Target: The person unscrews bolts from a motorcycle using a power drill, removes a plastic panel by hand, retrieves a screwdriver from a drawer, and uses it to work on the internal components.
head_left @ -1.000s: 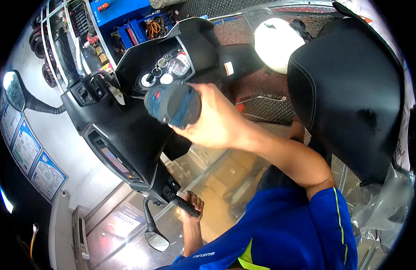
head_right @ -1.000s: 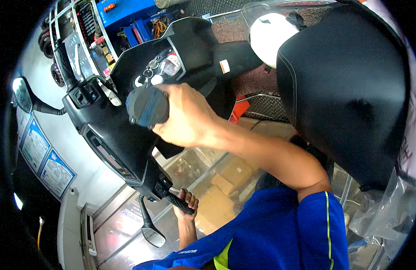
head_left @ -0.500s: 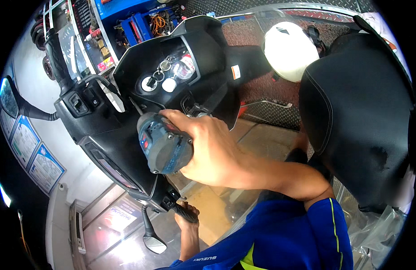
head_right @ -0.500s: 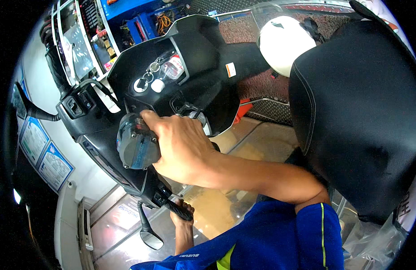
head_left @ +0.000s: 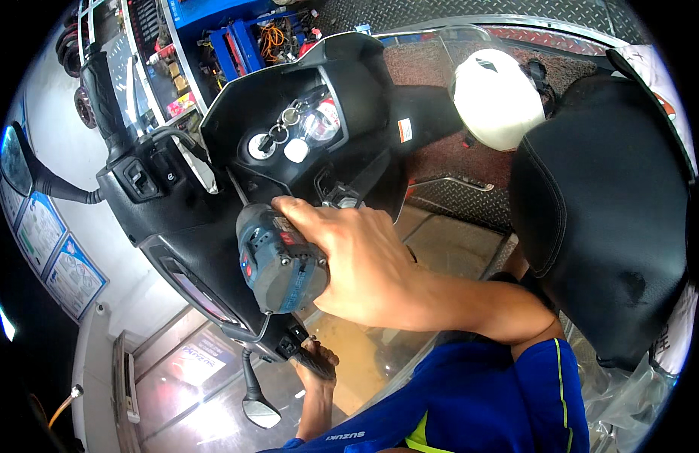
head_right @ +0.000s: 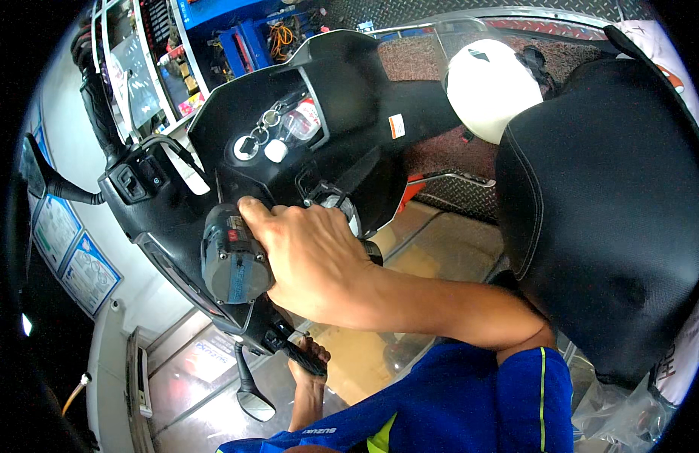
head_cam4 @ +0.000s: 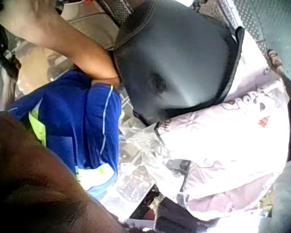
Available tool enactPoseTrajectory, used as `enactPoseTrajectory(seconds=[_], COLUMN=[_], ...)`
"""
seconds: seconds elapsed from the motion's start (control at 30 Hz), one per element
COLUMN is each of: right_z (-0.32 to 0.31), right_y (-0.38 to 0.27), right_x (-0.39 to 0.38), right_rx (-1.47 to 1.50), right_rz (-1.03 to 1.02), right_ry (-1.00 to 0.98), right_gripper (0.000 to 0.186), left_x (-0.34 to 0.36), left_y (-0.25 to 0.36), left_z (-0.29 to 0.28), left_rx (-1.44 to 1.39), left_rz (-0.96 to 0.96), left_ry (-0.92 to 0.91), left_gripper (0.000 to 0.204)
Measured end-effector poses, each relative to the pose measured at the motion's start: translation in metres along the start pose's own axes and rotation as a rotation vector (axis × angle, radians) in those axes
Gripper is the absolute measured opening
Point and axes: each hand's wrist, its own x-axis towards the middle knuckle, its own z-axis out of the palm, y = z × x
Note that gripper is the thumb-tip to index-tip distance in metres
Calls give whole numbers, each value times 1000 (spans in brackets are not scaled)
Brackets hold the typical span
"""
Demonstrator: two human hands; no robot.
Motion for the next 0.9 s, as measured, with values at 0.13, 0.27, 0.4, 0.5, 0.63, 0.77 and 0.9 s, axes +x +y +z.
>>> enactPoseTrajectory(seconds=[0.13, 0.27, 0.4, 0.5, 0.63, 0.77, 0.9], right_z=[-4, -10, -12, -13, -14, -13, -15], right_y=[-2, -8, -13, -13, -14, -15, -17], right_x=[0, 6, 7, 7, 8, 11, 12], right_rx=[-14, -40, -61, -94, -129, -122, -129], right_rz=[8, 17, 26, 24, 25, 55, 59], right_ry=[-48, -98, -132, -183, -207, -254, -250], right_gripper=[60, 62, 65, 67, 65, 79, 79], left_x=[-7, -10, -11, -16, -16, -13, -14], left_y=[2, 2, 6, 7, 5, 4, 4], left_z=[8, 11, 13, 18, 16, 14, 16], left_rx=[-40, 56, 7, -37, -22, 16, 23], left_rz=[-3, 44, 24, 0, 25, 66, 79], left_ry=[-37, 5, 13, 34, 4, 24, 21], left_gripper=[22, 21, 19, 17, 17, 21, 21])
